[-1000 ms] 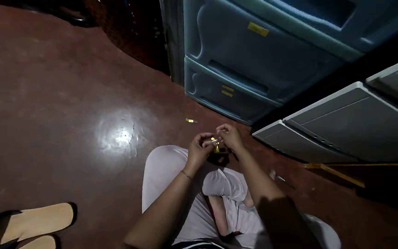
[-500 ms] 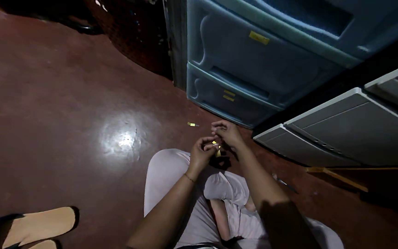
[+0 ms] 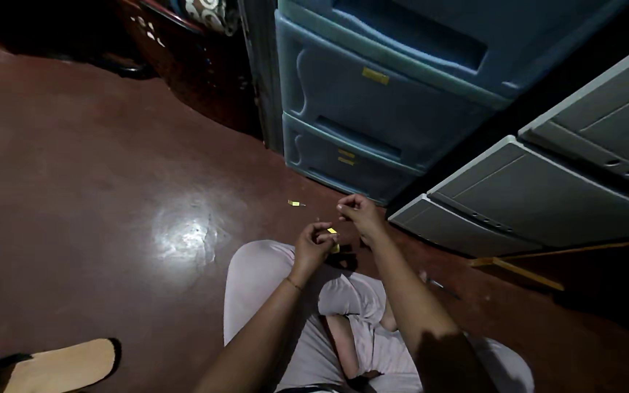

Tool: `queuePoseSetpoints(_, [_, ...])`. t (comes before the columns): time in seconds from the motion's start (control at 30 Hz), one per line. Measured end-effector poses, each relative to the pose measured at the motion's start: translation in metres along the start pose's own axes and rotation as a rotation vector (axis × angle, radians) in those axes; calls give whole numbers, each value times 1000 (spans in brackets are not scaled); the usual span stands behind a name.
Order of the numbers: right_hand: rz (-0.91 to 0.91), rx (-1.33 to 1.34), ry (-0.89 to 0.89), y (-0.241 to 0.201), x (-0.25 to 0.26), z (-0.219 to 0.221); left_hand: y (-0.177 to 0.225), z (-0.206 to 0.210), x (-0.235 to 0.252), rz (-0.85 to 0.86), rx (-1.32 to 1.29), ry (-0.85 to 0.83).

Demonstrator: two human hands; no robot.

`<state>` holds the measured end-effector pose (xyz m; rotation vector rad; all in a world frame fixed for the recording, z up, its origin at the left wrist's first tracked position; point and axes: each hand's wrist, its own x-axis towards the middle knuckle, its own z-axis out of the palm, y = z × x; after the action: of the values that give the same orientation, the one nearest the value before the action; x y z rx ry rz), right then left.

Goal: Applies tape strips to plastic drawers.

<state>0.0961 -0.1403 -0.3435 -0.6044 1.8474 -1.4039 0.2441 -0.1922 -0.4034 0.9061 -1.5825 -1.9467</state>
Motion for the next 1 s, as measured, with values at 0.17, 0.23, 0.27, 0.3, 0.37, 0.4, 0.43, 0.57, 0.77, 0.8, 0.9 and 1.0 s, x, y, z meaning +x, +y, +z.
queuePoseSetpoints(0.17, [-16, -107, -45, -6, -38, -18, 5, -2, -10, 93, -126, -7])
queuePoseSetpoints(0.23, [-51, -202, -91, -2, -65, -31, 12, 2, -17, 136, -230, -24])
queuePoseSetpoints(0.27, [-58, -226, -101, -2, -78, -36, 17, 6, -21, 151, -270, -31])
queuePoseSetpoints(0.3, [-66, -238, -106, -3, -90, -40, 23, 12, -25, 157, -306, -34])
queuePoseSetpoints(0.37, [-112, -264, -104, -3, -110, -47, 35, 27, -34, 148, -369, -39])
queuePoseSetpoints(0.4, [-167, -275, -82, -3, -117, -51, 43, 36, -39, 129, -392, -48])
queuePoseSetpoints(0.43, [-226, -274, -52, -5, -124, -55, 51, 45, -44, 111, -403, -60])
queuePoseSetpoints(0.57, [-444, -251, -21, -34, -151, -86, 88, 79, -63, 198, -374, -157])
queuePoseSetpoints(0.77, [-719, -263, 15, -86, -207, -137, 128, 122, -60, 979, -113, -274])
queuePoseSetpoints(0.8, [-727, -274, 18, -93, -217, -147, 136, 129, -63, 989, -106, -302])
queuePoseSetpoints(0.9, [-738, -367, 34, -110, -244, -174, 152, 149, -79, 876, -148, -427])
queuePoseSetpoints(1.0, [-740, -476, 56, -120, -266, -199, 166, 162, -93, 688, -126, -617])
